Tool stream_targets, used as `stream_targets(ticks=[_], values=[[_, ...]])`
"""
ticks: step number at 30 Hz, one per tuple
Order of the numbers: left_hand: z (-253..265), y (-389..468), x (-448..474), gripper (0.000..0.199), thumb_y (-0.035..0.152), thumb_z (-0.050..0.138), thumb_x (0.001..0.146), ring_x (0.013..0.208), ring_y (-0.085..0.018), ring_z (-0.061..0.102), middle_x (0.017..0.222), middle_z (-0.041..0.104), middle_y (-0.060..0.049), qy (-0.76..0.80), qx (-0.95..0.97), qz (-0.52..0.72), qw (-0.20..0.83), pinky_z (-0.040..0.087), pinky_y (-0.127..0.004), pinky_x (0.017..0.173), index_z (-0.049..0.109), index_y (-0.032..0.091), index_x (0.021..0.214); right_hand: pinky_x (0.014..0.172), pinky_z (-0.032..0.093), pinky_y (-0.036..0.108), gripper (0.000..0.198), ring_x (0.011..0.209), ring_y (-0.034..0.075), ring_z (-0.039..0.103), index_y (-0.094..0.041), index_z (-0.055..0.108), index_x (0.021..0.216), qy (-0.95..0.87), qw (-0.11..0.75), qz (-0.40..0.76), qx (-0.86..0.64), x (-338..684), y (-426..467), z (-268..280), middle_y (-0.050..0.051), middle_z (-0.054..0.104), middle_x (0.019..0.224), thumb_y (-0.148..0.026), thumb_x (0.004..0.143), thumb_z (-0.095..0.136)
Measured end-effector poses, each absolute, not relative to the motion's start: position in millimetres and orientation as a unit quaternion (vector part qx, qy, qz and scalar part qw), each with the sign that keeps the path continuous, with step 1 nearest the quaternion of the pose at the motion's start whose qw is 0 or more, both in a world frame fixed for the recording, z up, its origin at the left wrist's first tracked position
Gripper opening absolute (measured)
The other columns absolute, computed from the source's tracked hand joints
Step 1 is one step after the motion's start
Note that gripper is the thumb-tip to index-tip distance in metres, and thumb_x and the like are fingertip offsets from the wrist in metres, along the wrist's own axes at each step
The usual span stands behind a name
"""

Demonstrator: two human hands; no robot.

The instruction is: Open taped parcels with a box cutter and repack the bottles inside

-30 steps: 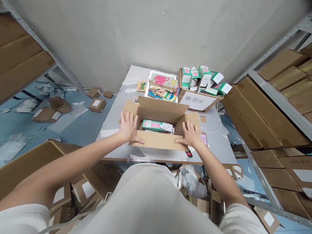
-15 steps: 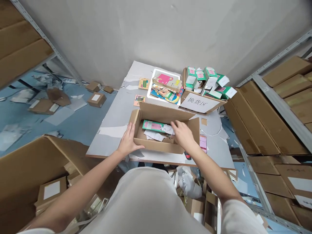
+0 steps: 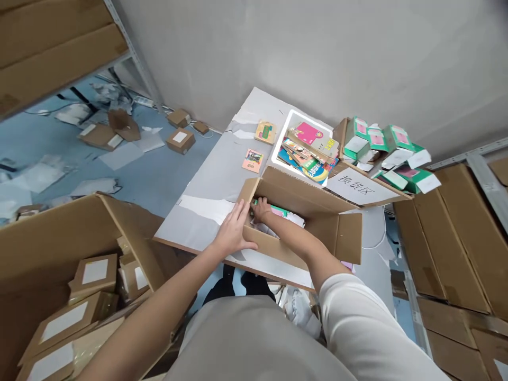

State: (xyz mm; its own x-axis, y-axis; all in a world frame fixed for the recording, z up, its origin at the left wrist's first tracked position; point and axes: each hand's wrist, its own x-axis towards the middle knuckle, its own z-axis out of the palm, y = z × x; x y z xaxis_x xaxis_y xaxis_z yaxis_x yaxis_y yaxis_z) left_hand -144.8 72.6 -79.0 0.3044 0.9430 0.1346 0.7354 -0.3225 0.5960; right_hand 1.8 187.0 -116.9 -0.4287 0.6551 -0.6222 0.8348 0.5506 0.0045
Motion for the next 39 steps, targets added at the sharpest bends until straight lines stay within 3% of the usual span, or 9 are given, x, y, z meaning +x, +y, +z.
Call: stream_targets(ticks=[3, 7, 10, 15, 21, 26, 32, 35, 39], values=[[-77.4, 73.5, -143.1, 0.129, 0.062, 0.08, 0.05, 0.142, -0.041, 0.02, 0.154, 0.022, -0.023, 0.561, 0.773, 0.223, 0.198, 0.028, -0.057, 0.111, 0.015, 0.014, 0.151, 0.09, 0.045, 0.05, 0.056, 0.119, 0.035, 0.047, -0.017, 0.049, 0.129, 0.808, 0.316, -0.132, 0.479, 6.7, 192.6, -118.4, 0.024, 0.047, 0.13, -0.025, 0.078, 0.068], [-75.4, 68.2, -143.6, 0.083, 0.058, 0.071, 0.067, 0.141, -0.04, 0.025, 0.149, 0.036, -0.018, 0.52, 0.813, 0.214, 0.148, 0.012, -0.066, 0.112, 0.047, 0.021, 0.137, 0.091, 0.044, 0.043, 0.054, 0.115, 0.031, 0.05, -0.021, 0.051, 0.124, 0.837, 0.273, -0.143, 0.453, 32.3, 197.0, -91.2, 0.016, 0.047, 0.129, -0.032, 0.074, 0.069], [-75.4, 63.9, -142.9, 0.06, 0.057, 0.066, 0.073, 0.139, -0.038, 0.031, 0.144, 0.046, -0.016, 0.52, 0.816, 0.222, 0.123, 0.013, -0.065, 0.112, 0.06, 0.023, 0.122, 0.094, 0.042, 0.038, 0.045, 0.113, 0.027, 0.05, -0.019, 0.054, 0.111, 0.877, 0.117, -0.165, 0.436, 64.4, 186.1, -57.4, 0.012, 0.048, 0.124, -0.031, 0.071, 0.07], [-69.9, 74.4, -135.3, 0.051, 0.056, 0.06, 0.078, 0.138, -0.04, 0.032, 0.143, 0.045, -0.019, 0.53, 0.811, 0.224, 0.101, 0.012, -0.069, 0.11, 0.062, 0.02, 0.114, 0.093, 0.043, 0.034, 0.03, 0.115, 0.024, 0.05, -0.019, 0.052, 0.093, 0.856, -0.206, -0.145, 0.452, 107.8, 150.9, 4.6, 0.012, 0.048, 0.12, -0.029, 0.069, 0.069], [-48.5, 125.0, -110.5, 0.055, 0.054, 0.063, 0.075, 0.139, -0.04, 0.028, 0.143, 0.044, -0.019, 0.564, 0.793, 0.215, 0.077, 0.01, -0.071, 0.108, 0.059, 0.019, 0.117, 0.091, 0.046, 0.044, 0.038, 0.11, 0.026, 0.052, -0.023, 0.048, 0.089, 0.795, -0.4, 0.006, 0.455, 152.4, 100.7, 121.5, 0.008, 0.052, 0.11, -0.047, 0.068, 0.07], [-30.5, 162.4, -92.9, 0.067, 0.056, 0.064, 0.072, 0.138, -0.041, 0.026, 0.142, 0.045, -0.018, 0.573, 0.793, 0.194, 0.075, 0.005, -0.074, 0.106, 0.052, 0.019, 0.127, 0.09, 0.046, 0.049, 0.042, 0.11, 0.029, 0.053, -0.025, 0.05, 0.09, 0.804, -0.377, 0.021, 0.459, 177.1, 13.9, 162.0, 0.01, 0.053, 0.111, -0.052, 0.066, 0.071], [-22.9, 141.3, -100.8, 0.094, 0.053, 0.067, 0.069, 0.143, -0.044, 0.011, 0.154, 0.023, -0.021, 0.562, 0.805, 0.159, 0.106, 0.003, -0.073, 0.106, 0.027, 0.017, 0.146, 0.088, 0.047, 0.037, 0.033, 0.112, 0.026, 0.054, -0.022, 0.053, 0.09, 0.817, -0.274, -0.165, 0.48, 146.8, -22.5, 31.3, 0.012, 0.053, 0.116, -0.029, 0.064, 0.072], [-31.8, 102.7, -109.4, 0.077, 0.045, 0.057, 0.079, 0.145, -0.039, 0.01, 0.155, 0.022, -0.019, 0.508, 0.832, 0.197, 0.105, 0.005, -0.069, 0.11, 0.03, 0.016, 0.145, 0.091, 0.046, 0.034, 0.031, 0.111, 0.024, 0.054, -0.021, 0.052, 0.089, 0.79, -0.224, -0.227, 0.524, 132.2, -8.0, -36.7, 0.013, 0.051, 0.118, -0.023, 0.064, 0.072], [-59.0, 48.6, -111.8, 0.06, 0.041, 0.05, 0.085, 0.138, -0.028, 0.036, 0.142, 0.046, -0.016, 0.332, 0.897, 0.228, 0.183, 0.027, -0.051, 0.114, 0.04, 0.019, 0.14, 0.092, 0.045, 0.034, 0.034, 0.109, 0.023, 0.054, -0.02, 0.052, 0.092, 0.771, -0.213, -0.252, 0.544, 122.5, 9.0, -82.1, 0.012, 0.051, 0.115, -0.022, 0.065, 0.072]])
